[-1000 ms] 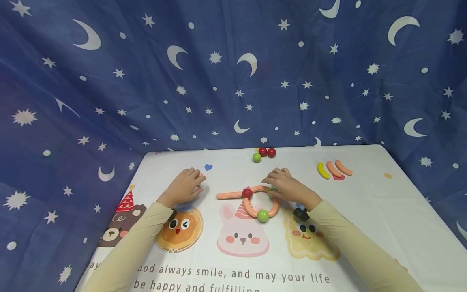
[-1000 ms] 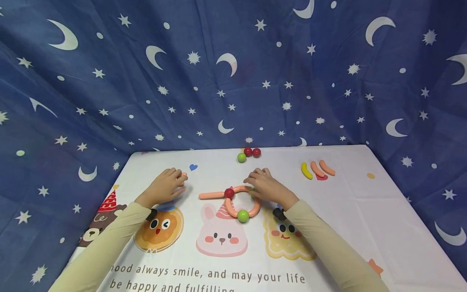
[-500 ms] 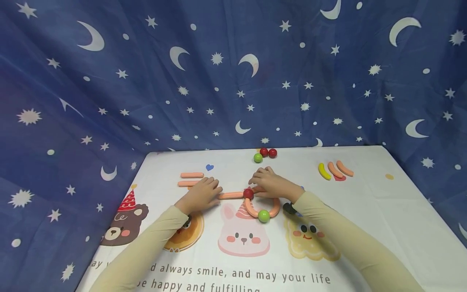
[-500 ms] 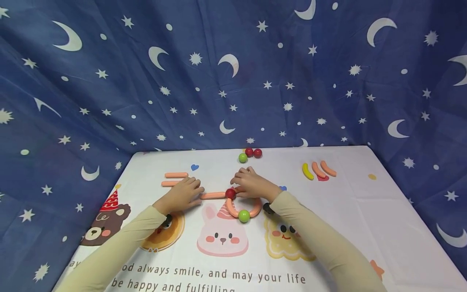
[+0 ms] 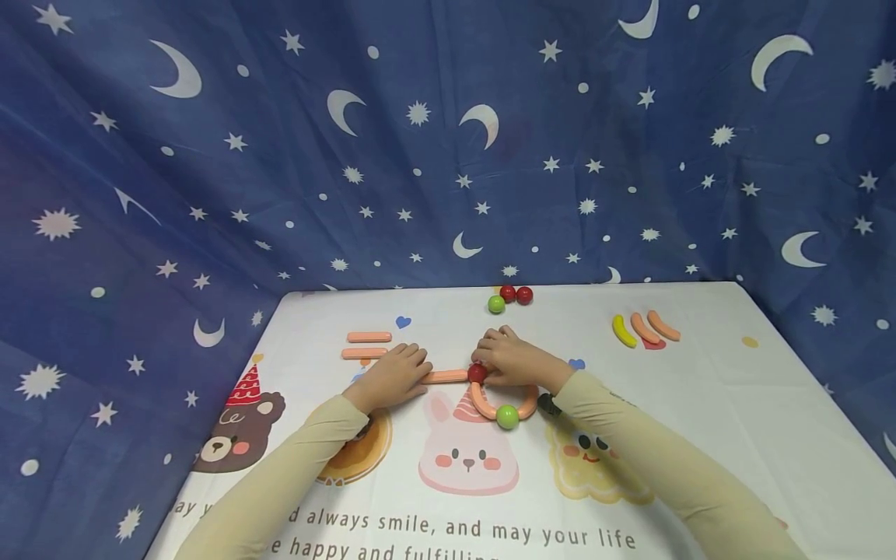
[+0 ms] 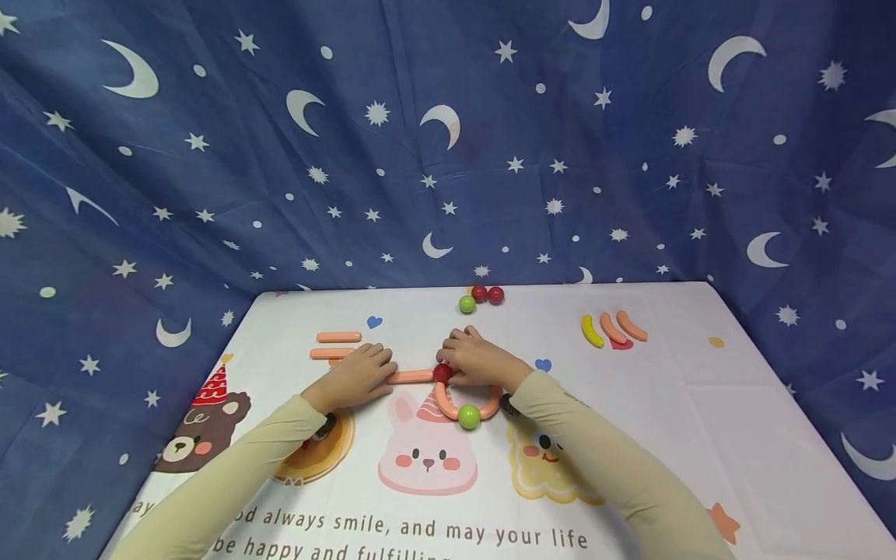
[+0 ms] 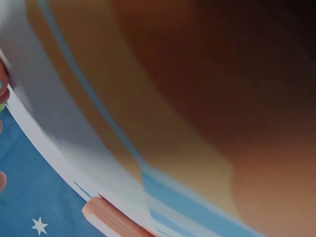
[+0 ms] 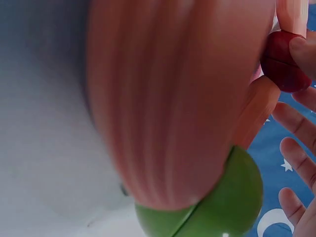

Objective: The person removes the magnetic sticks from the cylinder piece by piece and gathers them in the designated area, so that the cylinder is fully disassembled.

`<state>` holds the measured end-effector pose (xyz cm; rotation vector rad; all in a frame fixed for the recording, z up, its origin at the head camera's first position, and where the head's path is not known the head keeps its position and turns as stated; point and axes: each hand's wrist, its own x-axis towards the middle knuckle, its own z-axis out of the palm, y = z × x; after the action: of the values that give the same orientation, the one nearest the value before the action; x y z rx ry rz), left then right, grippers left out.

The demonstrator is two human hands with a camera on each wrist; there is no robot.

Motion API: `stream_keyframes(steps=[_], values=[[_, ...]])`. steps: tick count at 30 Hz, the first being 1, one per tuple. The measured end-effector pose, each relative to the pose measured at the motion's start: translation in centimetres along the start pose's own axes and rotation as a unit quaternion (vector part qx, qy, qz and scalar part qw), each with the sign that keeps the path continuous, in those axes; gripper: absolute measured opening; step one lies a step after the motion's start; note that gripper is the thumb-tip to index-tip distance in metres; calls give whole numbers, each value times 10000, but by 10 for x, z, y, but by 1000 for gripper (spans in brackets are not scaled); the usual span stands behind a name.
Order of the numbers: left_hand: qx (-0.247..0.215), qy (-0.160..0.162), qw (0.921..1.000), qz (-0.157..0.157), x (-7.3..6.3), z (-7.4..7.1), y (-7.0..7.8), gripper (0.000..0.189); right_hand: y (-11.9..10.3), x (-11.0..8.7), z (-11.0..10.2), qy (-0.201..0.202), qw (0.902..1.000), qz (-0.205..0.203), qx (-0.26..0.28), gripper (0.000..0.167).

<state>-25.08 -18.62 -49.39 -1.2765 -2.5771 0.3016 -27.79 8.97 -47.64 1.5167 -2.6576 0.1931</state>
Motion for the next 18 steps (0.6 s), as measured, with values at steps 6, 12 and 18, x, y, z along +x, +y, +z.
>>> stream_keyframes(steps=[6, 12, 18], values=[[47, 96, 9999, 41, 1, 1, 0, 25, -2, 1, 0, -55, 10000, -3, 1, 33], [133, 93, 9999, 21, 3, 2, 1, 22, -2, 2, 3, -53, 10000, 16, -41, 33], [-28, 117, 9999, -31, 4, 1, 2, 16, 0, 2, 7, -72, 9999, 68, -56, 34]])
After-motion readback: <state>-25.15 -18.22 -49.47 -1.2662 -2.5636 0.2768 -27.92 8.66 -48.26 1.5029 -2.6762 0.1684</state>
